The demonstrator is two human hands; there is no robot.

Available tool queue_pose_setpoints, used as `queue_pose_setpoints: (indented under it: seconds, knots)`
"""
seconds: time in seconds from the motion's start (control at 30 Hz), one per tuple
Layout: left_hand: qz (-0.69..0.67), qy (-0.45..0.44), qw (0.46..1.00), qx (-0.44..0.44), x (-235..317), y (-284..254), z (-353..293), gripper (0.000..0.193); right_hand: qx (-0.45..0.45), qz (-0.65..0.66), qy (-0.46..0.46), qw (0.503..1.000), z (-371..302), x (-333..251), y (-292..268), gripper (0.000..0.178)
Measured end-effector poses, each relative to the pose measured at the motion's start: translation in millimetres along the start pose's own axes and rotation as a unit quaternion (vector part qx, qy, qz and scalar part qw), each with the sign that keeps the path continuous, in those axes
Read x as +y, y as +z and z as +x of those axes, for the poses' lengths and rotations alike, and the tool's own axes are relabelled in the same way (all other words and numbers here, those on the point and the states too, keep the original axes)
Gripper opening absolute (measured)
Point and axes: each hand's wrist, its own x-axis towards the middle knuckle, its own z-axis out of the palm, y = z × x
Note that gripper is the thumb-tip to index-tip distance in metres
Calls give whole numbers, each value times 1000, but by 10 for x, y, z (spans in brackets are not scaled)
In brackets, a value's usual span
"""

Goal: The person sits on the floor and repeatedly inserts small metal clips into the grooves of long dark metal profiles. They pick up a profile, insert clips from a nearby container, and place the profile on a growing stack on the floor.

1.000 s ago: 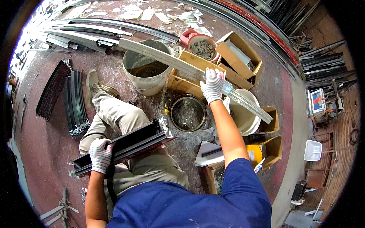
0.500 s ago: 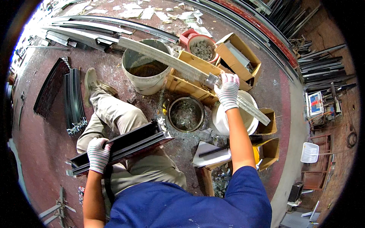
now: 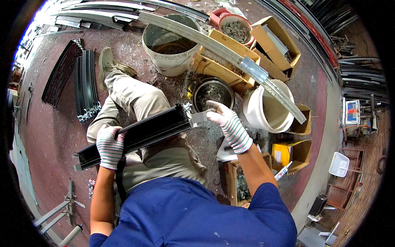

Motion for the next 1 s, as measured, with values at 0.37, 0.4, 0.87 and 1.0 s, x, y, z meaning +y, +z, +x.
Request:
queue_pose_setpoints:
  seconds: [0.37,0.4,0.87,1.0]
  knots:
    - [8,1,1000,6,-11,8,-61,16,-11,-84,59,995,-21,-69,23,72]
    - [13,2,1000,9,-8,2,-68,16,-16,-96,52,994,-5,-68,31,72]
    - [19,-1,1000,14,-26,12,-99,17,-61,-181,21,981,66,-178,61,72]
    - [12,-2,1000,11,-19,11,-95,16,-83,-151,47,984,47,-207,221,77]
